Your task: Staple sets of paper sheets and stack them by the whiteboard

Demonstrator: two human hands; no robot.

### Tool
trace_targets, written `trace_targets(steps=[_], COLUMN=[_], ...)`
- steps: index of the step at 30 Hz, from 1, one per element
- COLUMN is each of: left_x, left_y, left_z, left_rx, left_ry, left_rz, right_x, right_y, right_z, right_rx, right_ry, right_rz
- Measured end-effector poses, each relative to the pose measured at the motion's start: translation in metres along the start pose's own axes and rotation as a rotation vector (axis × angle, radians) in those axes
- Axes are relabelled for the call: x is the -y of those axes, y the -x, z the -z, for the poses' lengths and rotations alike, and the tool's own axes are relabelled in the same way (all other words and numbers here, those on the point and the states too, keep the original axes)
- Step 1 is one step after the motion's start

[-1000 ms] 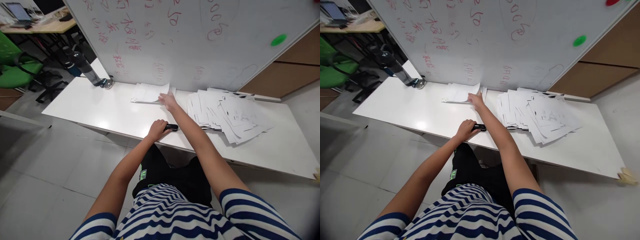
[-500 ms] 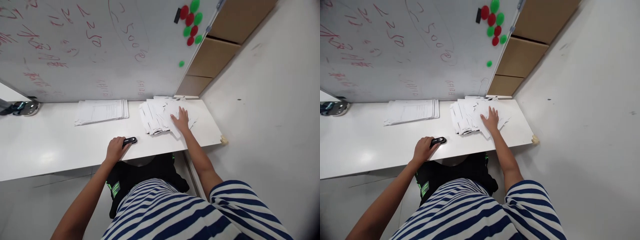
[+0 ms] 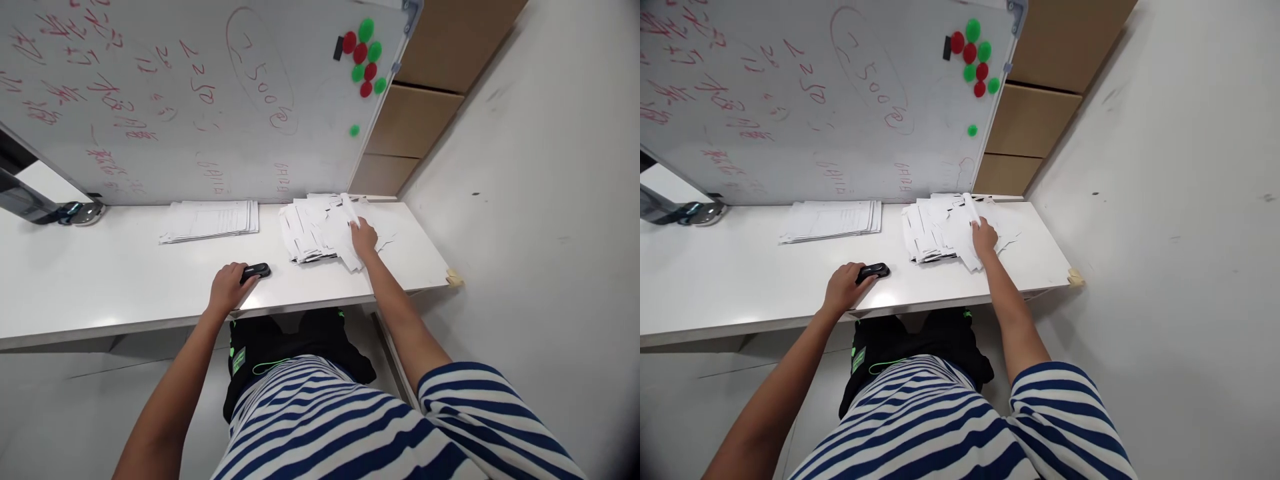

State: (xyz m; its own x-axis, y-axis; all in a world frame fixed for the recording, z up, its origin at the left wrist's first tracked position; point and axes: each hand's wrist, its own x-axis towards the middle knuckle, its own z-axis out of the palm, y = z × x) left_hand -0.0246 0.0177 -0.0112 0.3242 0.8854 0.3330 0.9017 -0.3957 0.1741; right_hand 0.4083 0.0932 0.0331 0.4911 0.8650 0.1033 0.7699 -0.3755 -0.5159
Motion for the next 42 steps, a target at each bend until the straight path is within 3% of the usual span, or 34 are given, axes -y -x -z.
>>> trace_targets(steps=[4,10,13,21,30,42], left_x=[0.001,0.001,0.0,-0.002,-0.003,-0.003], left_y=[-0.002,-0.003,-0.003,-0.001,0.001,0.002], left_z=[-0.001,-0.001,-0.002,0.002,0.003,0.002], left_rx=[-0.009,-0.031,-0.034,-0.015,-0.017,-0.014], left_ry=[-0.004,0.005,0.013,0.034,0.04,0.052], left_rz=[0.003,-0.001,-0.004,0.019,0.038,0.042], right_x=[-0.006,-0.02,-0.023,-0.032,-0.034,-0.036], right_y=[-0.005,0.001,0.004,0.005,0.013,0.019], right_z=[0.004,0.013,0.019,0.043,0.038,0.039], right_rx=[-0.073,0.146,0.203,0.167,0.359,0.303], right_ry=[-0.065,-0.019,-0.036,-0.478,-0.015,-0.181], right_rz=[0.006,0.24,0.264,0.25,0.386,0.263])
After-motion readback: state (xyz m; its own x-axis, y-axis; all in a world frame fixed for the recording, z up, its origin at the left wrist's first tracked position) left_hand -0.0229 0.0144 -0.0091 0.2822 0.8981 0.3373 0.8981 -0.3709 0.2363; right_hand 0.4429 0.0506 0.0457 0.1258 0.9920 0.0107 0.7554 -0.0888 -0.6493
